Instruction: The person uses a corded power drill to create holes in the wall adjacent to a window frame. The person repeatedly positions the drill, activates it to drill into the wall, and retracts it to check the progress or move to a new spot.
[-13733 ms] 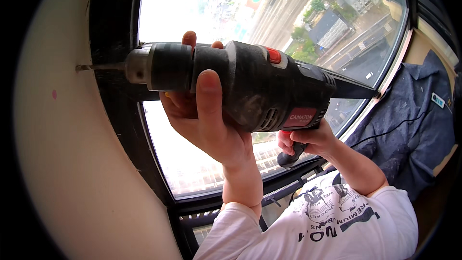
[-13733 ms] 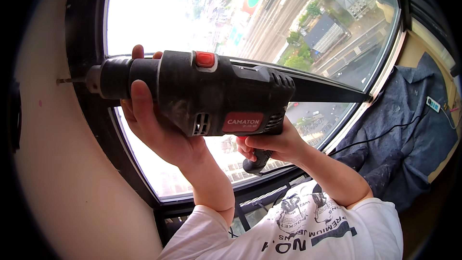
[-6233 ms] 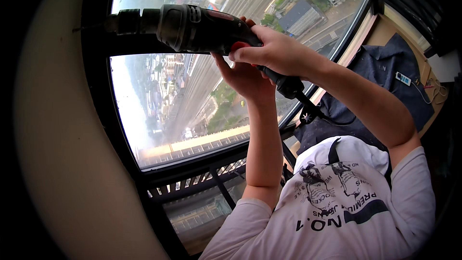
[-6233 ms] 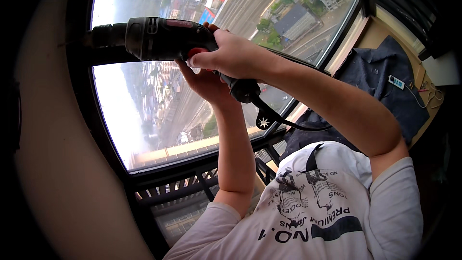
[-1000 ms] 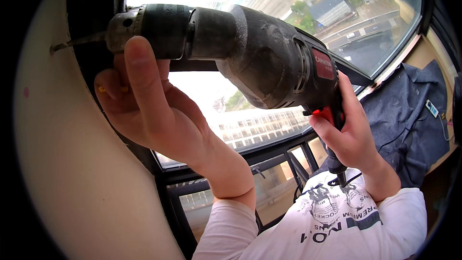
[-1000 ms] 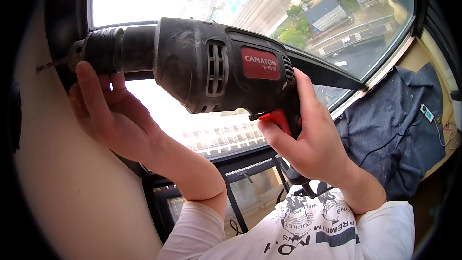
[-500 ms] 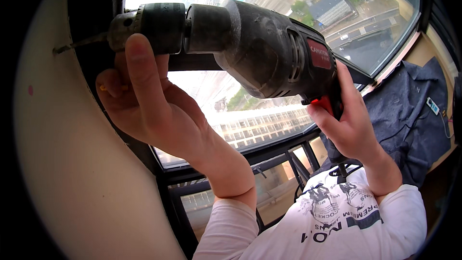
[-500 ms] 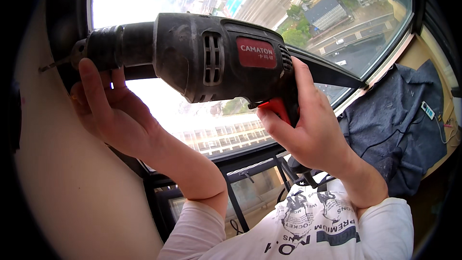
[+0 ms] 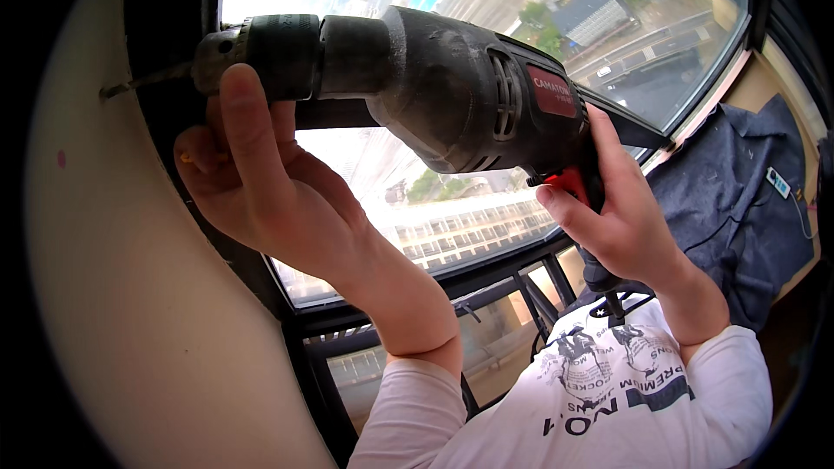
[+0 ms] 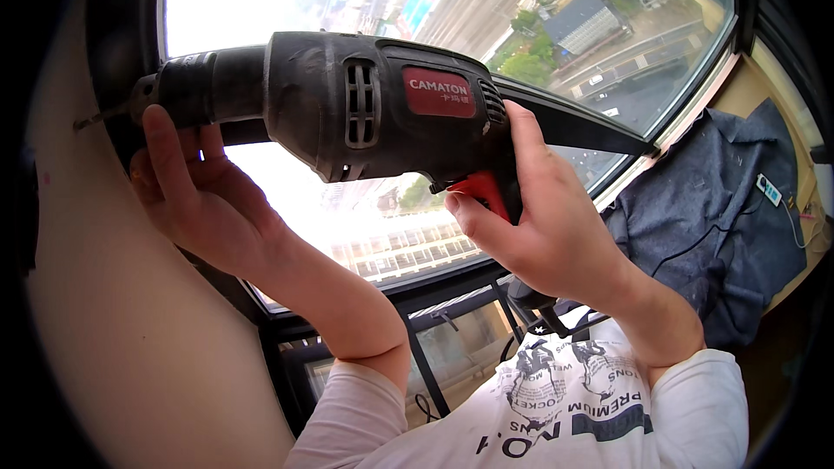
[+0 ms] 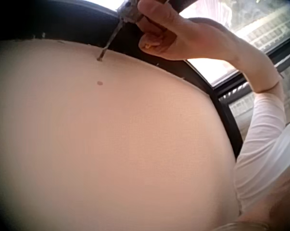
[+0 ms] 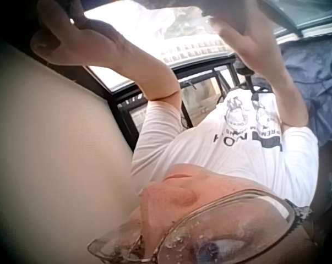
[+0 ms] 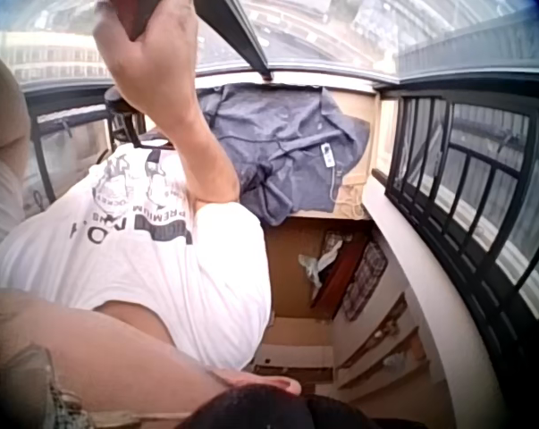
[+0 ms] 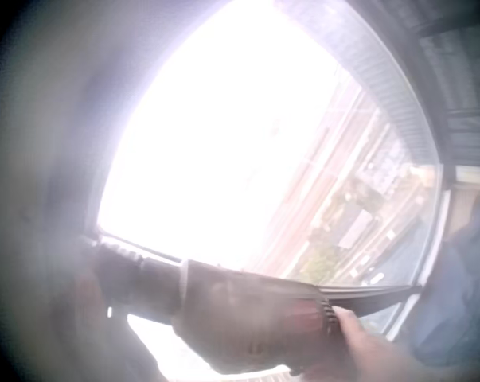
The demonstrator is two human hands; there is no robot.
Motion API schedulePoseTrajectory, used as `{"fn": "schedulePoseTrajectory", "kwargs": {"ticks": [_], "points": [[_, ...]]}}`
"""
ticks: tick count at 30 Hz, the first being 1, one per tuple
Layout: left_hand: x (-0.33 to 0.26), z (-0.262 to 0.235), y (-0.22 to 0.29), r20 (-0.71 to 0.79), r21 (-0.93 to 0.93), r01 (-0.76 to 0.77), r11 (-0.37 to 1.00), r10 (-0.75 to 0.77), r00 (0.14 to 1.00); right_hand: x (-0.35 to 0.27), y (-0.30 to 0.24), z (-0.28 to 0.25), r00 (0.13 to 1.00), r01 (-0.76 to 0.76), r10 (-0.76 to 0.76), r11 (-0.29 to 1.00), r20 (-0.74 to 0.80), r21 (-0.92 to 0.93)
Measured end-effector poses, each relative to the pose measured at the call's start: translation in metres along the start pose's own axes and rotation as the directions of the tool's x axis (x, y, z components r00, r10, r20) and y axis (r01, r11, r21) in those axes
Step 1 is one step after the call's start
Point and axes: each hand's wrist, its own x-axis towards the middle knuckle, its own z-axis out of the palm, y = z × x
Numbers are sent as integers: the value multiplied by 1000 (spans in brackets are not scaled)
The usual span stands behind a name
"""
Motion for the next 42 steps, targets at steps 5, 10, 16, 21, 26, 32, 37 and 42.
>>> {"fn": "schedulePoseTrajectory", "kwargs": {"ticks": [5,10,16,21,26,32,37,42], "points": [[-13,11,3,-133,92,49,995,-37,990,-2,1,-6,1000,21,-21,999,18,-36],[-83,22,-17,-155,51,192,980,-182,971,4,11,-17,996,81,-79,993,30,-80],[-154,35,-14,-166,-110,479,871,-491,855,0,7,-10,999,9,-2,990,51,-142],[-190,69,-34,-62,-442,498,746,-579,813,13,13,-21,990,136,-118,954,83,-267],[-212,108,-67,91,-811,437,389,-654,751,14,-7,-30,996,22,0,965,84,-262],[-215,155,-67,139,-950,295,101,-711,690,12,-13,-54,987,-93,117,974,108,-207],[-194,189,-77,220,-922,380,82,-695,685,33,-22,-95,969,-205,215,975,124,-86],[-170,194,-62,179,-903,401,152,-716,675,39,-38,-97,973,-220,226,971,56,-98]]}}
